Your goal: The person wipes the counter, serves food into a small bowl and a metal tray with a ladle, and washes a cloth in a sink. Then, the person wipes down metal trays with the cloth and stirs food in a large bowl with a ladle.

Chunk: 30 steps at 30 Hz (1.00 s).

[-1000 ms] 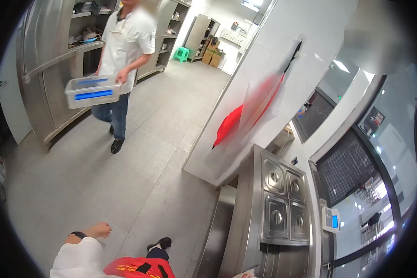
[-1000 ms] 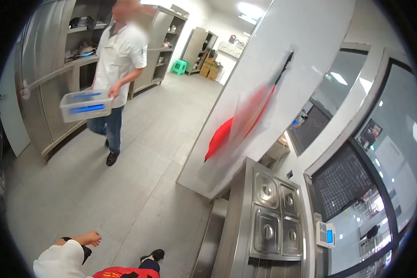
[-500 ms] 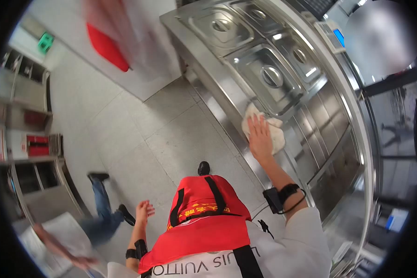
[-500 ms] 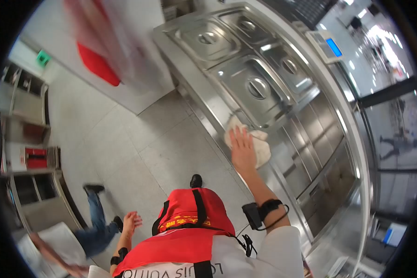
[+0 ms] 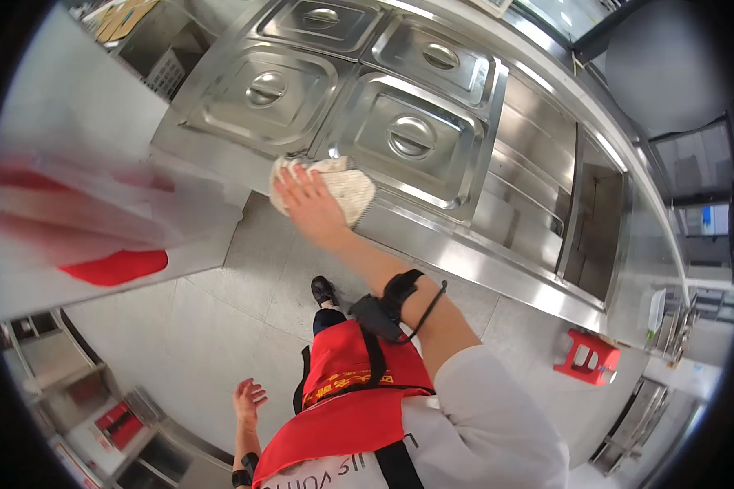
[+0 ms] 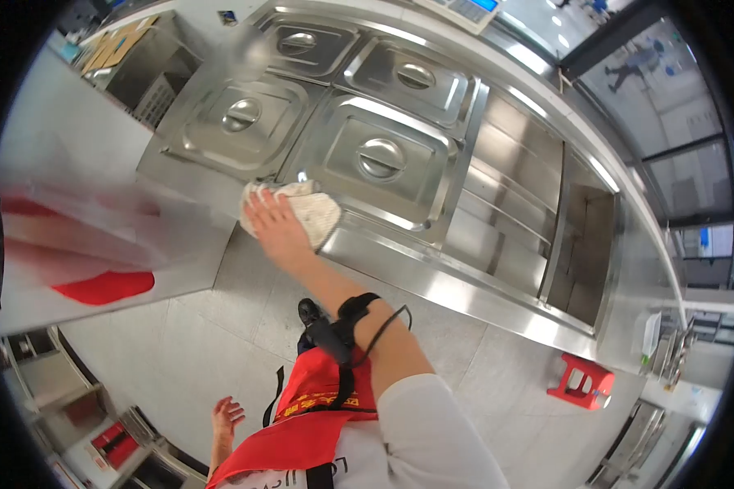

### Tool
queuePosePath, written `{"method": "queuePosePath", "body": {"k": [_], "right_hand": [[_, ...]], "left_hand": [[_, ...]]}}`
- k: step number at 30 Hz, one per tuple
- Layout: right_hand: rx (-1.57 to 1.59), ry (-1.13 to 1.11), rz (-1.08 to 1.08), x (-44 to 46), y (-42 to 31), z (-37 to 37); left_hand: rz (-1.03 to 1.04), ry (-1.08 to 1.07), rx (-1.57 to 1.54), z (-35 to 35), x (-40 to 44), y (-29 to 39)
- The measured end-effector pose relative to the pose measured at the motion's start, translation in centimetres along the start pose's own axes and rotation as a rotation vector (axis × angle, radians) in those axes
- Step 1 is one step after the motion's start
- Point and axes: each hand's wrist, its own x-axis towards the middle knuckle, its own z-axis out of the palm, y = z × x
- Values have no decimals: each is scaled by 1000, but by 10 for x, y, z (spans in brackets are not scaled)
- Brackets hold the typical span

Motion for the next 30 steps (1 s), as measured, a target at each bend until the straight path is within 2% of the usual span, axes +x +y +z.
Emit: {"method": "queuePosePath", "body": {"k": [2,6,8,12,14,17,20,23,27,28,30], "right_hand": [[55,5,34,4,-9,0],[7,-69,132,-51,7,-20],[52,-73,275,-116,25,-48],[-28,-221,747,-254,68,-102],[-107,-155,940,-331,84,-108],[-167,-37,1088,-372,100,-109],[-152,22,1016,-333,106,-102],[-82,118,888,-294,96,-87],[65,294,655,-328,117,-92],[29,311,720,-354,126,-99],[-41,321,841,-410,152,-117]], "left_hand": [[114,-19,70,-4,3,39],[34,-118,271,-15,41,79],[3,-123,349,-14,63,85],[-66,-150,462,9,100,100],[-20,-236,501,26,114,106],[39,-300,511,57,120,111],[47,-377,559,68,129,101],[68,-367,616,84,104,106],[51,-364,597,125,73,105],[33,-380,608,140,62,107],[136,-460,837,181,14,103]]}}
